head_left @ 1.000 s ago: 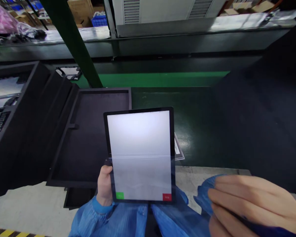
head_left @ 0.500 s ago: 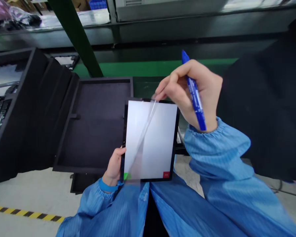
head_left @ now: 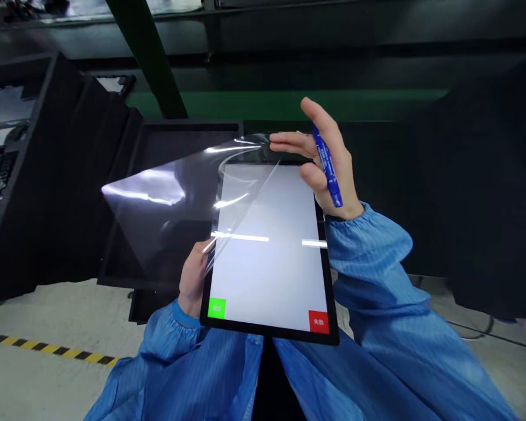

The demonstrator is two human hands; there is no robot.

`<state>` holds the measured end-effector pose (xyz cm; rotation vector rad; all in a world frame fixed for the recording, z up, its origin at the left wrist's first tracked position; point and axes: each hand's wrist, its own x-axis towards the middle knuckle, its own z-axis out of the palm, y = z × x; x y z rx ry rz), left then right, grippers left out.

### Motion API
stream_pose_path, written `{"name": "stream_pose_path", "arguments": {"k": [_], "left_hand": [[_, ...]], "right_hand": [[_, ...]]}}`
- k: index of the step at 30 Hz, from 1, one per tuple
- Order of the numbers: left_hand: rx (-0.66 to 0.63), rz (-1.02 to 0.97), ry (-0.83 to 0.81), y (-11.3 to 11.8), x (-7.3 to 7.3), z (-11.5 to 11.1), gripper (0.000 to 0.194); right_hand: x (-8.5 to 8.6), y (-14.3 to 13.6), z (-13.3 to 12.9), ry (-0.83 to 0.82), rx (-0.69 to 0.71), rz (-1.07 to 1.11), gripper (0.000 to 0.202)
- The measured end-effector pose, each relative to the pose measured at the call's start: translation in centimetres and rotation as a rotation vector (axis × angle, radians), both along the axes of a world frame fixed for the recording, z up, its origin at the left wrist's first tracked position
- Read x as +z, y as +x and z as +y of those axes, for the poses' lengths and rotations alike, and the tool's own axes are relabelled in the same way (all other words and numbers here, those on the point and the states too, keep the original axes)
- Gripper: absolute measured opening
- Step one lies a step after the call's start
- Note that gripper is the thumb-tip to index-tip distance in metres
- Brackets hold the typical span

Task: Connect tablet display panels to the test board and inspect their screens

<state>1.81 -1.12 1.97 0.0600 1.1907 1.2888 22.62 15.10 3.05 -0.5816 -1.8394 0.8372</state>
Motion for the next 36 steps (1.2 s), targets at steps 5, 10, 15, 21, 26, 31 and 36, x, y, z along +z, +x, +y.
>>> {"name": "stream_pose_path", "arguments": {"k": [5, 10, 15, 21, 26, 31, 36], "left_hand": [[0.039, 0.151, 0.020, 0.6, 1.2, 0.7, 0.018], [0.167, 0.484, -0.143, 1.8, 3.3, 1.5, 0.032], [0.149, 0.476, -0.189, 2.1, 4.0, 1.5, 0.029], [0.174, 0.363, -0.132, 1.4, 3.0, 0.6, 0.022], [0.201, 0.262, -0.109, 1.0, 2.8, 0.1, 0.028], [0.216, 0.393, -0.041, 1.0, 2.5, -0.4, 0.025], [0.238, 0.303, 0.091, 1.0, 1.9, -0.7, 0.020]], "right_hand": [[-1.6, -1.1, 0.8, -0.070, 0.012, 0.237, 0.052], [-2.1, -1.5, 0.7, -0.226, -0.017, 0.297, 0.045], [-2.9, -1.4, 1.1, -0.215, 0.067, 0.384, 0.042], [-3.5, -1.8, 1.9, -0.294, 0.025, 0.395, 0.044], [-3.7, -2.2, 2.0, -0.334, -0.044, 0.376, 0.058], [-3.8, -2.1, 2.1, -0.376, -0.024, 0.357, 0.051], [-4.8, -2.0, 3.2, -0.406, -0.073, 0.275, 0.073]]}}
